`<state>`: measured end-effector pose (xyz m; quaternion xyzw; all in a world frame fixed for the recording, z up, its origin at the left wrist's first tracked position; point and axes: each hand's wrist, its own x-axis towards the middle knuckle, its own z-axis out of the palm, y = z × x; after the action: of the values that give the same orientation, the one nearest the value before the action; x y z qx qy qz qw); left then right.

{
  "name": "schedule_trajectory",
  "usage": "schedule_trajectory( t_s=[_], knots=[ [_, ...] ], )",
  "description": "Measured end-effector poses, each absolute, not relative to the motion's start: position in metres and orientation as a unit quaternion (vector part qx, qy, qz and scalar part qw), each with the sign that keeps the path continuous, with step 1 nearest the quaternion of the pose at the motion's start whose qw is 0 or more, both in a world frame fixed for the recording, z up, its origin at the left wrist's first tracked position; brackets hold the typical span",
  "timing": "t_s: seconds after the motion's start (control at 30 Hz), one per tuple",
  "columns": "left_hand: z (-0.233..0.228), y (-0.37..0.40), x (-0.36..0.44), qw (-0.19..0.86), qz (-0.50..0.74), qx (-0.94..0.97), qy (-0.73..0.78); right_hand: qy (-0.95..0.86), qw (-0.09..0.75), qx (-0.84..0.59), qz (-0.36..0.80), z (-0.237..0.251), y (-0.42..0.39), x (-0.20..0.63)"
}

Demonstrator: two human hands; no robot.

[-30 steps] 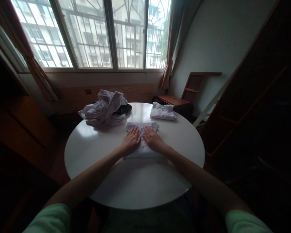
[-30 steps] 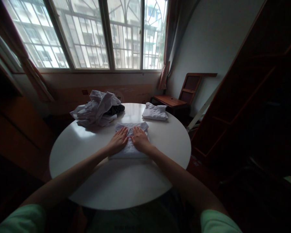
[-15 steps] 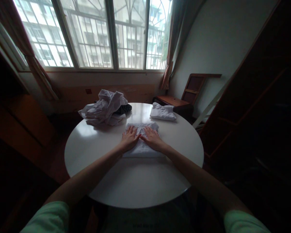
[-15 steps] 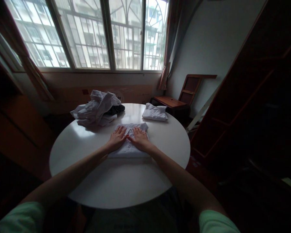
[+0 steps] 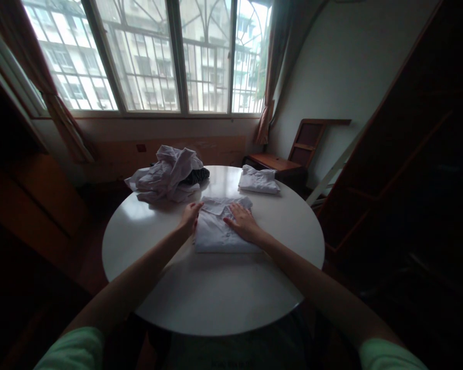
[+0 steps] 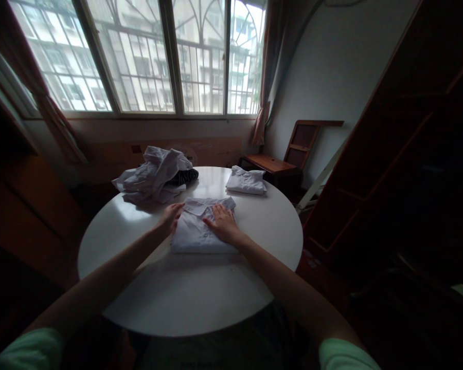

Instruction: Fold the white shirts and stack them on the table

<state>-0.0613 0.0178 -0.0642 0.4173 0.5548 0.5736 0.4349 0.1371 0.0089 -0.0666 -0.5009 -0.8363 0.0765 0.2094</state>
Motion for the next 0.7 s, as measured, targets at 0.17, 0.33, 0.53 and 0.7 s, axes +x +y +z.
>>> schedule_trajectory(
  t_s=[0.17, 0.33, 0.53, 0.7],
  knots=[
    [-0.045, 0.005, -0.062, 0.657, 0.470, 0.346, 0.478, -0.837, 0.217, -0.495, 0.086, -0.066, 0.008, 0.137],
    [-0.049, -0.004, -0.055, 0.650, 0.438, 0.410, 0.467, -0.836, 0.244, -0.480, 0.104, -0.068, 0.014, 0.139],
    [-0.057, -0.001, -0.050, 0.556, 0.555, 0.444, 0.430, -0.772, 0.386, -0.470, 0.187, -0.060, 0.023, 0.146],
    [-0.039, -0.005, -0.055, 0.497, 0.628, 0.460, 0.383, -0.612, 0.526, -0.530, 0.261, -0.049, 0.024, 0.153]
  ],
)
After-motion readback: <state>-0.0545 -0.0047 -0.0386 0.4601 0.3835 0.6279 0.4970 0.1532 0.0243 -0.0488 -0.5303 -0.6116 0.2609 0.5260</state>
